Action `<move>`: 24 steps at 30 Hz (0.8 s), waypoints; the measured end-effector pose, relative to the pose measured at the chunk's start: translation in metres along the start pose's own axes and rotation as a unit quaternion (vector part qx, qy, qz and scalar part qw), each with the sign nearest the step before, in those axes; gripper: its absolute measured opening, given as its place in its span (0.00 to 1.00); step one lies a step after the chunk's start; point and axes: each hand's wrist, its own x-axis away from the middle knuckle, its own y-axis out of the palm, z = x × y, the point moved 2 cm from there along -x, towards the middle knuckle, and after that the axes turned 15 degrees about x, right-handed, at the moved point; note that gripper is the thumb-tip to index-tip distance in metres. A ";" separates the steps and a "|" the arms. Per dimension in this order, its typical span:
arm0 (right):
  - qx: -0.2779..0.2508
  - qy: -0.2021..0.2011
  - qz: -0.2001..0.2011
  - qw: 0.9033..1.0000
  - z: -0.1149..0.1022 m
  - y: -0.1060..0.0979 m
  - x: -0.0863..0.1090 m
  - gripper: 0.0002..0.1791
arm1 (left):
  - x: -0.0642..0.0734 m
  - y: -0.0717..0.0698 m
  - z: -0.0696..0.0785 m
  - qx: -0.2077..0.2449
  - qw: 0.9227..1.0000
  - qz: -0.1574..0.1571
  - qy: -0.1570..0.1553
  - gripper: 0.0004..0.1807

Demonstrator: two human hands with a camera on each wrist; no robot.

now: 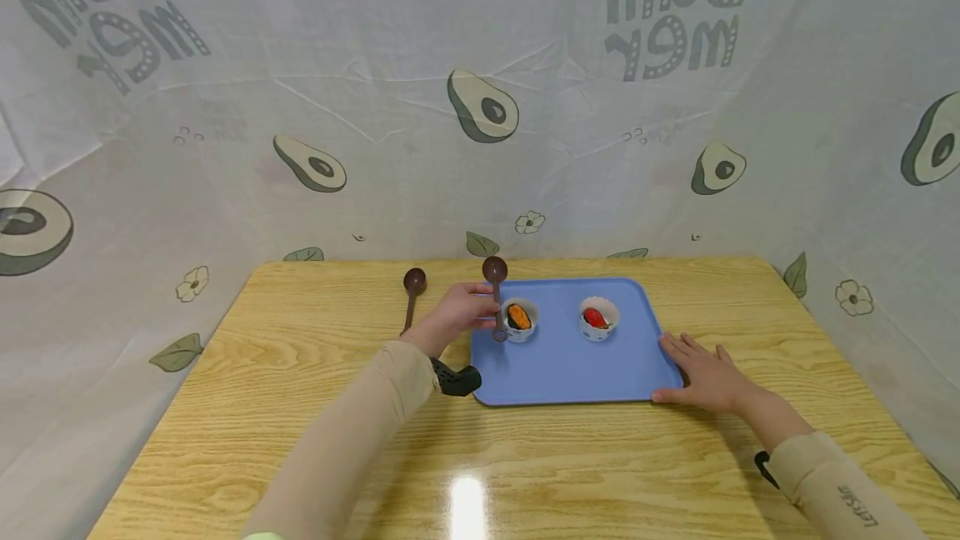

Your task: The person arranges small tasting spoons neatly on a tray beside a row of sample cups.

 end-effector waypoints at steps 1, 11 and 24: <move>0.000 0.000 0.000 1.000 0.000 0.000 0.000 0.55 | 0.000 0.003 0.000 0.001 1.000 -0.003 -0.002 0.22; -0.003 0.001 -0.003 1.000 -0.001 -0.001 0.000 0.55 | 0.000 0.019 -0.001 0.010 1.000 -0.008 -0.007 0.21; 0.000 0.002 -0.003 1.000 -0.001 0.000 0.001 0.55 | 0.003 0.046 -0.006 0.013 1.000 -0.023 -0.004 0.16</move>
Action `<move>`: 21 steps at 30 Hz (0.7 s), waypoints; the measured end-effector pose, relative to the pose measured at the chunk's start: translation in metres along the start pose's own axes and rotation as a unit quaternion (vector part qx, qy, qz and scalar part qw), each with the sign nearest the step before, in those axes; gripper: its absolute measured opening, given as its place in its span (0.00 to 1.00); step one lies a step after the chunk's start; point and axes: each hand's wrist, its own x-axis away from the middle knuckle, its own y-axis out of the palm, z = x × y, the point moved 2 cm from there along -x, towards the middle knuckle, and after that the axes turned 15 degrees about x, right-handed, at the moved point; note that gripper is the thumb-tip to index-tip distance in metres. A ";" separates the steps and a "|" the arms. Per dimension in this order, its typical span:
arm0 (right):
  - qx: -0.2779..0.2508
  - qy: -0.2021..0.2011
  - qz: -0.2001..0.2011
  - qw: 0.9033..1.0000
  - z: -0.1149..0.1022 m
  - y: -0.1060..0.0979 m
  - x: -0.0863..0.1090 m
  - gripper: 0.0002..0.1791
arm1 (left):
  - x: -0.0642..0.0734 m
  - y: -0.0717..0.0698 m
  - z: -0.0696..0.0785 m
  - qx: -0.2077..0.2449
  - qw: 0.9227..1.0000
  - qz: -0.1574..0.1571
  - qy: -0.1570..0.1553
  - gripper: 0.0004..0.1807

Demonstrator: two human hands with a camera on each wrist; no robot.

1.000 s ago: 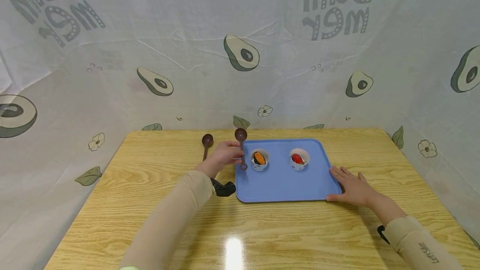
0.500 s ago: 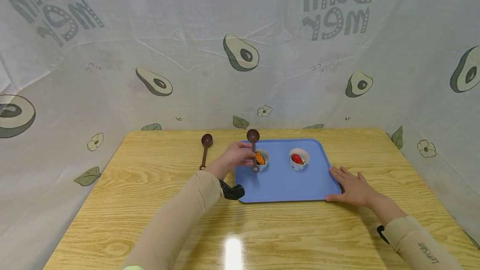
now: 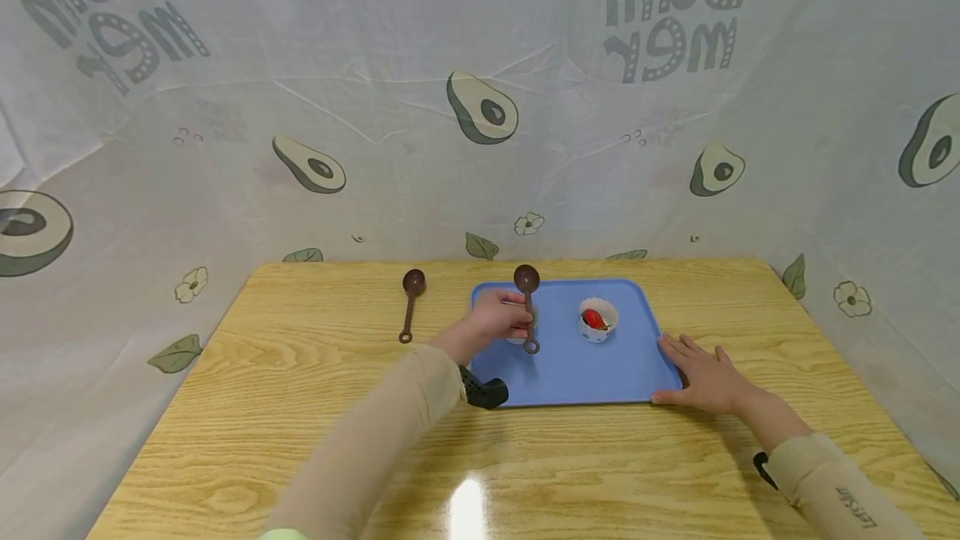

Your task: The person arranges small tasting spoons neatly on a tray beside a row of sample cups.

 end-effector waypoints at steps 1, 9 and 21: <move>0.000 0.000 0.000 1.000 0.000 0.000 0.000 0.55 | 0.000 0.002 -0.001 -0.003 1.000 0.001 0.000 0.16; 0.006 0.000 0.007 1.000 0.003 0.004 -0.001 0.55 | 0.000 0.013 -0.005 -0.021 1.000 0.000 0.002 0.17; 0.006 0.001 0.007 1.000 0.005 0.006 -0.002 0.56 | -0.005 0.028 -0.016 -0.007 1.000 -0.005 -0.003 0.14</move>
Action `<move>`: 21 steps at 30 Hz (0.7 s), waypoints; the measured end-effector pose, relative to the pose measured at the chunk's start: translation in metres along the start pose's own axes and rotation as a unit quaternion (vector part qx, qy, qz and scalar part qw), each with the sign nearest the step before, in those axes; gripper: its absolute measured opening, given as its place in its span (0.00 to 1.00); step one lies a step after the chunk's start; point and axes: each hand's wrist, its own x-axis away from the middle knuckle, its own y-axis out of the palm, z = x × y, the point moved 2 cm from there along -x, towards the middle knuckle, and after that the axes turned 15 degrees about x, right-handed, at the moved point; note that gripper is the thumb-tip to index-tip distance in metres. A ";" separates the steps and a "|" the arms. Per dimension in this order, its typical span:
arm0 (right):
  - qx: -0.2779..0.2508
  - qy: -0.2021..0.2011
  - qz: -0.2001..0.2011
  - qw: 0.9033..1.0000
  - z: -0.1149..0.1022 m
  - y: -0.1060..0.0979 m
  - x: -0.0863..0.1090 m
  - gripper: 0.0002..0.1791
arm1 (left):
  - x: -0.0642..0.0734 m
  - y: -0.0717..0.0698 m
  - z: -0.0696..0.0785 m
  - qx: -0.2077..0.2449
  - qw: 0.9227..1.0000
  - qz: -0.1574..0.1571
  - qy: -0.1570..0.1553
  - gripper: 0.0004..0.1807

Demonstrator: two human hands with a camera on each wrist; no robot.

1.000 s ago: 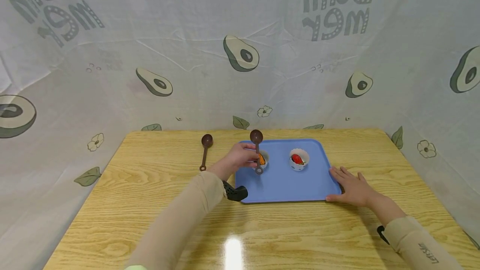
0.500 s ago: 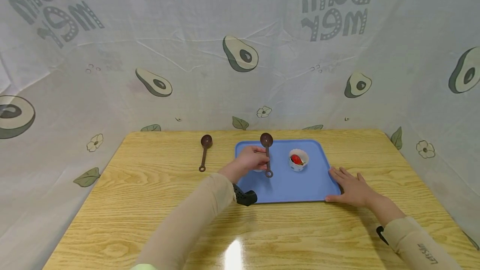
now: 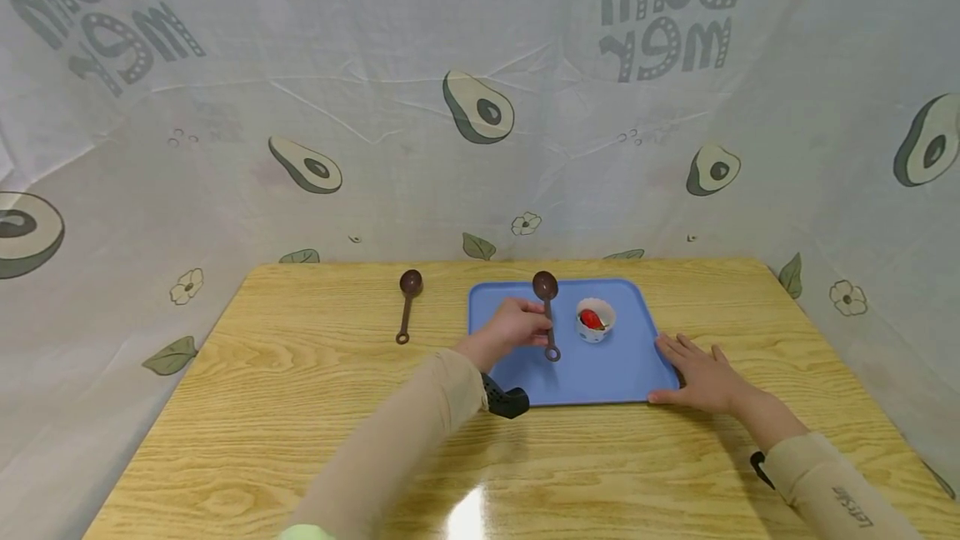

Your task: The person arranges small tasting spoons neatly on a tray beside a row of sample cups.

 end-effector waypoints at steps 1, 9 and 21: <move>0.001 0.000 -0.001 1.000 0.000 0.000 0.000 0.56 | 0.000 0.001 -0.001 -0.001 1.000 -0.001 -0.001 0.14; -0.001 -0.002 0.001 1.000 -0.003 -0.002 -0.001 0.55 | -0.003 0.011 -0.009 -0.003 1.000 -0.017 -0.010 0.16; -0.002 -0.001 0.001 1.000 -0.003 -0.002 -0.002 0.55 | -0.005 0.017 -0.018 -0.037 0.999 -0.024 -0.007 0.10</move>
